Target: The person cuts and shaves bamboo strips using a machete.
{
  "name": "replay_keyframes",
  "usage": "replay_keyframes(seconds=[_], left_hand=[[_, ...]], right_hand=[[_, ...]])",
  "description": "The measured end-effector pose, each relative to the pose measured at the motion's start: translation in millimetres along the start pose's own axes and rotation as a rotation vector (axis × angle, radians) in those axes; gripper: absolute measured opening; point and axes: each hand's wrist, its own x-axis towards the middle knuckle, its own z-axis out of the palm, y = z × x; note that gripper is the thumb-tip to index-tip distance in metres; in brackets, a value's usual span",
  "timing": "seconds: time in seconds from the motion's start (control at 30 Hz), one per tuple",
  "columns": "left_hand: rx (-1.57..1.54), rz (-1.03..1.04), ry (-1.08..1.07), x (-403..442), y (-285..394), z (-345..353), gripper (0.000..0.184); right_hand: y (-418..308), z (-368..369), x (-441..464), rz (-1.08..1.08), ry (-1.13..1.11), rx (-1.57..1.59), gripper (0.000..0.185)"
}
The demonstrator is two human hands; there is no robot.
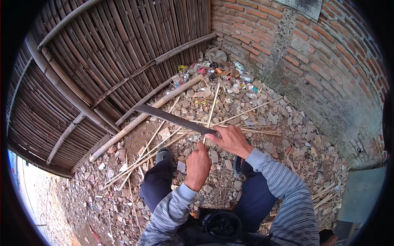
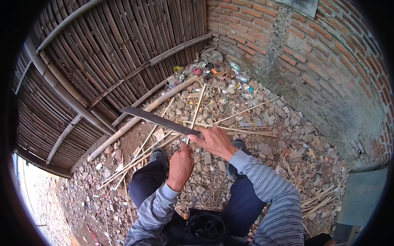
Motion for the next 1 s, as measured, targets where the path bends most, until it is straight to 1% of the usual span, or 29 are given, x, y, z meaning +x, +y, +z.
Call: replay_keyframes(seconds=[0.03, 0.1, 0.27, 0.33, 0.37, 0.43, 0.5, 0.6, 0.63, 0.7, 0.77, 0.83, 0.87, 0.9, 0.93, 0.97, 1.0], left_hand=[[0.001, -0.006, -0.006, -1, 0, 1, 0.011], [0.005, -0.019, -0.012, -3, -2, 3, 0.011], [-0.003, 0.007, 0.013, -2, -6, 4, 0.012], [-0.009, 0.004, -0.017, -4, -2, -2, 0.012], [-0.014, 0.005, -0.044, -3, -1, -5, 0.012], [-0.039, 0.019, -0.040, -4, -1, -3, 0.012], [-0.004, -0.008, -0.031, -5, 3, -1, 0.011], [-0.033, 0.012, -0.022, -4, -1, -1, 0.014], [-0.048, 0.027, -0.004, -3, -2, -1, 0.015], [-0.044, 0.012, -0.008, -2, -1, -2, 0.015], [-0.041, -0.003, -0.016, -4, -2, -1, 0.015], [-0.051, 0.028, 0.028, -6, -3, 1, 0.014], [-0.051, 0.032, 0.029, -6, -3, 0, 0.014], [-0.057, 0.028, -0.014, -6, -2, -1, 0.013], [-0.064, 0.022, -0.060, -8, -1, -3, 0.012], [-0.067, 0.025, -0.060, -10, 0, -3, 0.012], [-0.066, 0.045, -0.046, -10, 2, -3, 0.013]], right_hand=[[2, 2, -3, 0.003, 0.005, 0.001, 0.063], [2, 9, -8, -0.084, 0.047, 0.004, 0.067], [-4, 5, -12, -0.087, -0.018, -0.053, 0.068], [16, 3, 3, -0.001, 0.014, -0.043, 0.069], [22, 2, 7, -0.003, 0.016, -0.048, 0.069], [29, 0, 12, 0.070, 0.171, 0.112, 0.069], [29, 0, 8, 0.086, 0.175, 0.105, 0.067], [23, 4, -2, -0.007, 0.060, 0.077, 0.064], [18, 3, -5, -0.007, 0.057, 0.079, 0.064], [7, -3, -10, -0.103, -0.044, -0.032, 0.061], [11, -4, -7, -0.083, -0.054, -0.047, 0.061], [29, -2, 4, -0.036, 0.050, -0.046, 0.065], [38, -3, 9, -0.012, 0.141, 0.067, 0.066], [42, -10, 13, -0.013, 0.145, 0.065, 0.066], [45, -16, 15, 0.093, 0.158, 0.090, 0.066], [48, -21, 16, 0.199, 0.172, 0.112, 0.067], [52, -20, 14, 0.176, 0.203, 0.100, 0.066]])
